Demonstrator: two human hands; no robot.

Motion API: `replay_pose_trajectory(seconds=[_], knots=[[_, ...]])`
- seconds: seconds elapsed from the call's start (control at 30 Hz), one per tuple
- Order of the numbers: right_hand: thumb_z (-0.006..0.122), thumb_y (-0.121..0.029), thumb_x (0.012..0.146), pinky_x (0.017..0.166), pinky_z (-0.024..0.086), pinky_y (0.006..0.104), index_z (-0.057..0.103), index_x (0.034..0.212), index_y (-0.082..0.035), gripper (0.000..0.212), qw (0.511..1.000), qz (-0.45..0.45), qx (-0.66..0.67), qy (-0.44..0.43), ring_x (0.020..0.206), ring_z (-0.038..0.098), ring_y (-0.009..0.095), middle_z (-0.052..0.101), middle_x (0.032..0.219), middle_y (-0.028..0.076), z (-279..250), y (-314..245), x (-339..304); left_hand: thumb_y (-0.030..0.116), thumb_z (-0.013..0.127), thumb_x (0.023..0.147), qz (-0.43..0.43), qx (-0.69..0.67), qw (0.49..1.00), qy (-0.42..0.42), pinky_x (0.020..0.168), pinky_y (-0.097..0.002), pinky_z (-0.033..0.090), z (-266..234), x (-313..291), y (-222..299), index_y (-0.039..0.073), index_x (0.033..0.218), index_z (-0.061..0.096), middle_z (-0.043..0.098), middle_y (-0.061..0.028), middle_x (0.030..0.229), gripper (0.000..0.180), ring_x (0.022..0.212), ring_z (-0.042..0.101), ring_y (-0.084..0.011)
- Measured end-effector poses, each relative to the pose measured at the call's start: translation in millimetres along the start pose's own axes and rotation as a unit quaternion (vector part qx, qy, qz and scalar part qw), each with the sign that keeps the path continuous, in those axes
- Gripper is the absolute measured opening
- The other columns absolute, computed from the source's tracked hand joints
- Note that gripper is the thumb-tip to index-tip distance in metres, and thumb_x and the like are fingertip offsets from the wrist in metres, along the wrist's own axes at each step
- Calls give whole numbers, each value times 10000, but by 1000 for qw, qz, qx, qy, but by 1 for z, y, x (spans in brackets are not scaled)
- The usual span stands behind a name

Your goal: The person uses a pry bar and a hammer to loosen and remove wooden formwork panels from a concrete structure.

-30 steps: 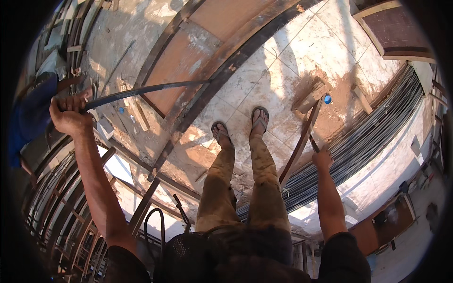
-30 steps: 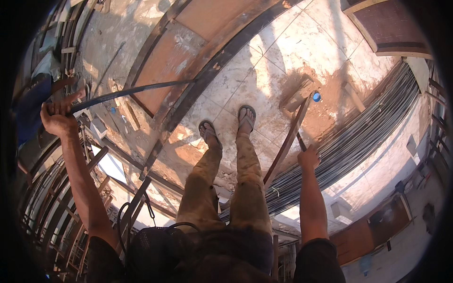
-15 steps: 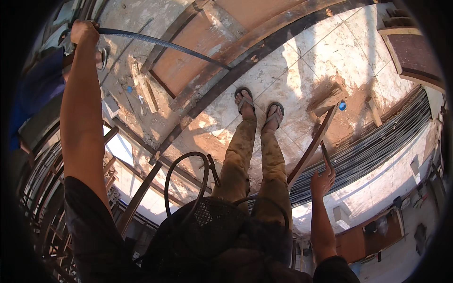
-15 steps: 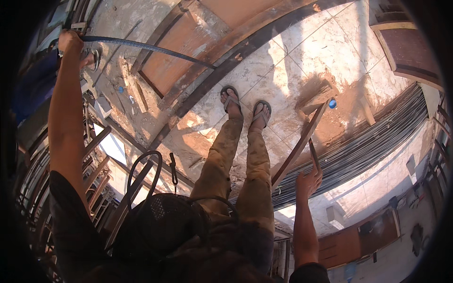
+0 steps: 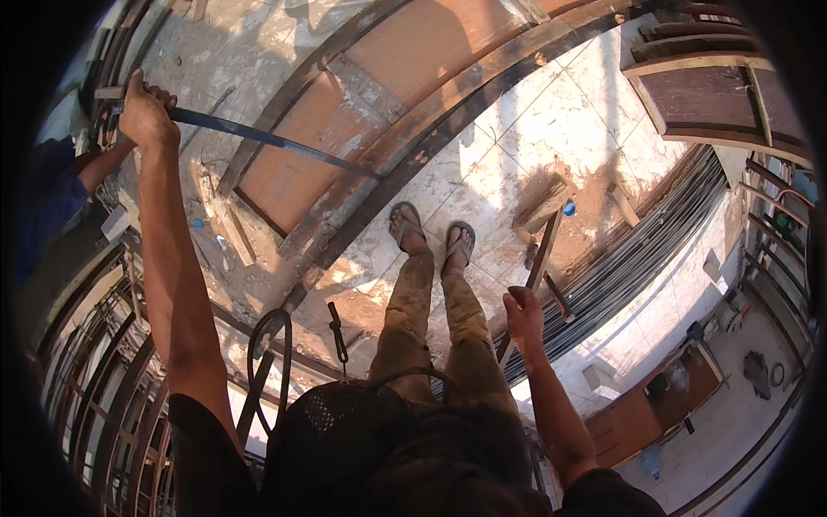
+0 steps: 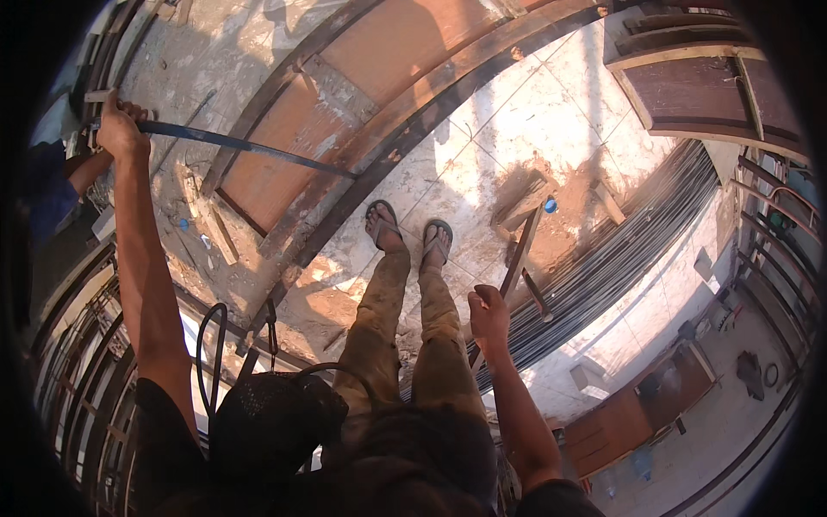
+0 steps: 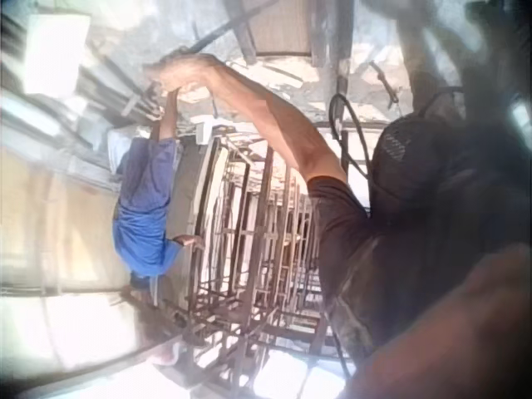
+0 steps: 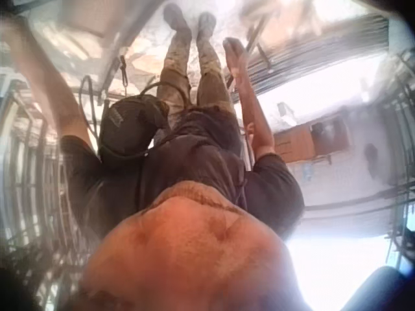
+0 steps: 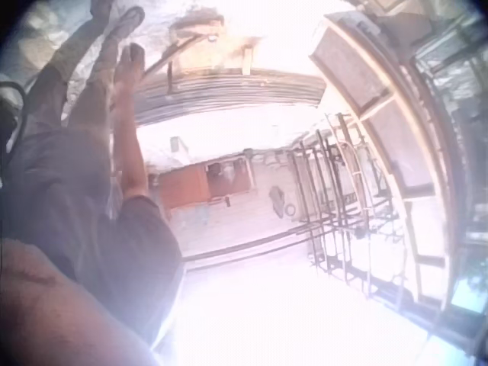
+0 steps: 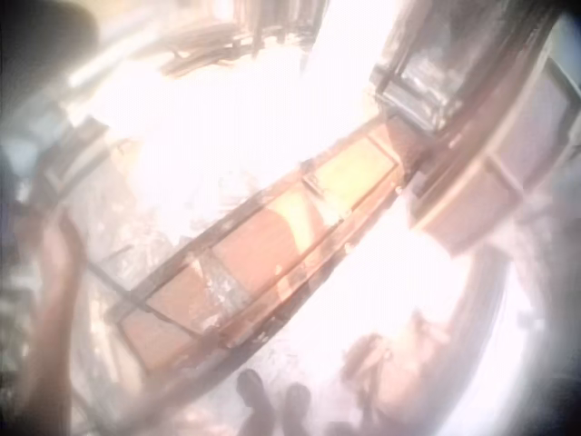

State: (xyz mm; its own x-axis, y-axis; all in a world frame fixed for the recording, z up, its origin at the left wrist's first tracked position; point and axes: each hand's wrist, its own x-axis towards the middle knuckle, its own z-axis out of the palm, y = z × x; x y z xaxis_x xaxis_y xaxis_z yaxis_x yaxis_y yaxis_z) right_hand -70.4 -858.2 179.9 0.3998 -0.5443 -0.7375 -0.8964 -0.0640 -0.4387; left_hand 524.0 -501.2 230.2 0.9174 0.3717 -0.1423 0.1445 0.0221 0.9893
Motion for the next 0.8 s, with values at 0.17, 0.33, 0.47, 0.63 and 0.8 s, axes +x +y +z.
replay_pose_trajectory(seconds=[0.17,0.33,0.47,0.63,0.8], knots=[[558,-336,1014,857,481,307,631,1197,-8,383,972,-98,170,-127,931,607,158,677,1009,86,29,-169,25,268,641,965,-27,-22,983,-178,502,-281,301,73,-241,46,143,679,417,337,43,581,384,508,317,-75],[477,-479,1025,1116,350,390,540,1324,28,592,949,-207,201,-127,1346,442,334,472,1426,240,112,-222,46,310,532,1019,146,101,900,-398,497,-276,277,73,-354,64,41,652,481,457,3,593,459,538,387,-81],[489,-437,1031,887,446,354,681,902,21,513,878,-140,359,-283,952,590,244,643,975,152,128,-244,24,283,494,1031,140,211,925,-283,511,-277,263,72,-367,110,46,701,445,384,5,616,409,561,368,-96],[433,-292,1033,581,353,405,455,589,-6,529,863,-271,417,-91,556,450,232,453,554,116,97,-298,-3,285,443,1068,132,-77,950,-273,542,-270,295,109,-370,147,121,725,357,309,14,626,390,548,304,-88],[406,-259,1030,545,331,441,427,573,4,527,851,-364,366,-95,477,403,291,385,507,154,44,-313,25,317,376,1091,200,-21,942,-268,580,-286,339,147,-392,157,143,714,325,281,15,618,419,541,271,-91]])
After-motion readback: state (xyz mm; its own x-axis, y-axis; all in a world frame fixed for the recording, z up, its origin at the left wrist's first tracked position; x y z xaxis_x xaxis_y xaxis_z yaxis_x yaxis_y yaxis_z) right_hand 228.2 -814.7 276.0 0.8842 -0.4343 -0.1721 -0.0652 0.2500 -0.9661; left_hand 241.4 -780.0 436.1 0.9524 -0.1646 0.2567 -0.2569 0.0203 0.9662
